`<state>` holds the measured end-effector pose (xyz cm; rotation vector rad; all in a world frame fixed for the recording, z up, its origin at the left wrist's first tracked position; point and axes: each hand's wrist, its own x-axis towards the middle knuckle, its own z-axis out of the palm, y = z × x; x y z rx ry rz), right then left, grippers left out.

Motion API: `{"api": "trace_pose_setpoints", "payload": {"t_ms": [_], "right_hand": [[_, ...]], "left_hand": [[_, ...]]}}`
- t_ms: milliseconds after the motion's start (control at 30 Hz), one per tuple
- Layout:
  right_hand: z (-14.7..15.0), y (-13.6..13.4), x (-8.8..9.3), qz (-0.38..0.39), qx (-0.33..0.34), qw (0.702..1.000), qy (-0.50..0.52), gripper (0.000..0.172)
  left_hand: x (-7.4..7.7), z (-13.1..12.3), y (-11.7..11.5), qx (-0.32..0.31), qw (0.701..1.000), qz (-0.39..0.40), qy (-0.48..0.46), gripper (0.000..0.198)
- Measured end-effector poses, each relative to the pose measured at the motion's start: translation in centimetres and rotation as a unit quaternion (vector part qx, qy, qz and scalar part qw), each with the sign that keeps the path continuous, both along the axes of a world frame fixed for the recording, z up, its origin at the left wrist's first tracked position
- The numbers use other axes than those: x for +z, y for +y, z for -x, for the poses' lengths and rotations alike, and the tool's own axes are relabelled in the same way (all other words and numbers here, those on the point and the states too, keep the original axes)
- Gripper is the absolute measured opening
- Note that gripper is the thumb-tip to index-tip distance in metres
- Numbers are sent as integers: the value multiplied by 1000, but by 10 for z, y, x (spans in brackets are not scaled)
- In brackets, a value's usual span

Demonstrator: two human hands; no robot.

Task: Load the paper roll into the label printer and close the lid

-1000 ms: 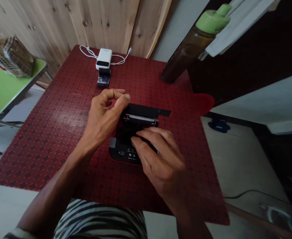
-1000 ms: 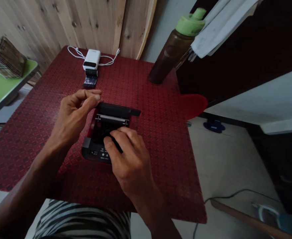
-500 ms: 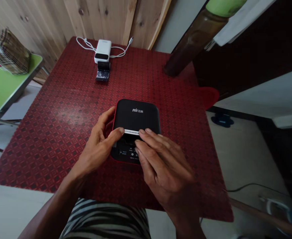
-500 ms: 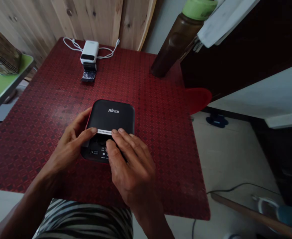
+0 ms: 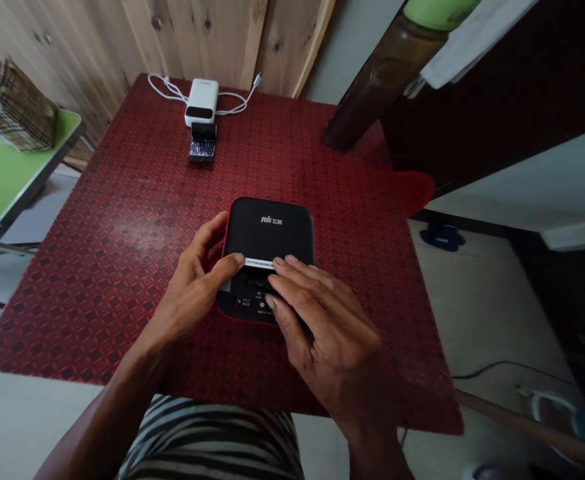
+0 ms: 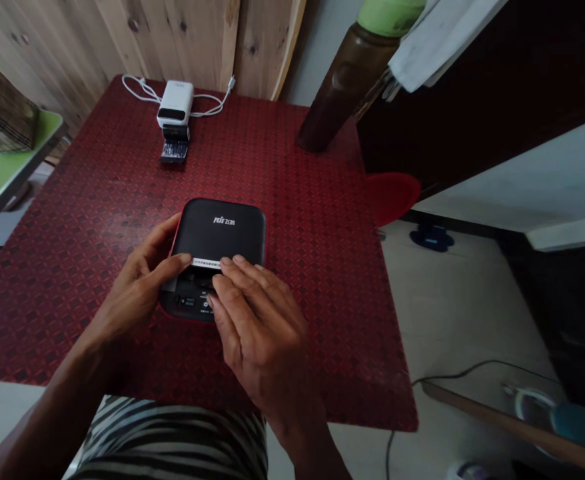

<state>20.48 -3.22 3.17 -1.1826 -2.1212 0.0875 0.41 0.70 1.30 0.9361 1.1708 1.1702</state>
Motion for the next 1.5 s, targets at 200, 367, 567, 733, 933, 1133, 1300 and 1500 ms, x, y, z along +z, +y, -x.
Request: {"api": "trace_pose_setpoints", "payload": {"t_ms": [200,367,567,733,933,1133,1300,1500], "right_hand": [[-17,-16,-16,-35,-86,992,88,43],[-27,-34,-36,33,-131,985,110,57],[-20,-40,-44,40,-145,984,97,67],[-21,-40,-42,63,-137,984,100,75],[-25,-40,-43,64,-130,983,111,83],[-25,-39,-45,79,-120,982,126,86],[-28,-39,-43,77,-118,983,118,86],[-38,-19,-15,44,-79,992,87,50]], "left_hand": [[-14,13,-18,7,996,24,-85,65],[-14,18,-26,-15,996,23,-81,62],[-6,19,-24,-20,999,15,-33,64],[-3,18,-27,-23,999,9,-33,55],[1,14,-28,-15,999,33,-29,57],[3,10,-26,-15,999,31,-17,59],[-9,10,-29,-5,999,20,-27,60],[-27,12,-32,-10,998,-11,-64,59]]}}
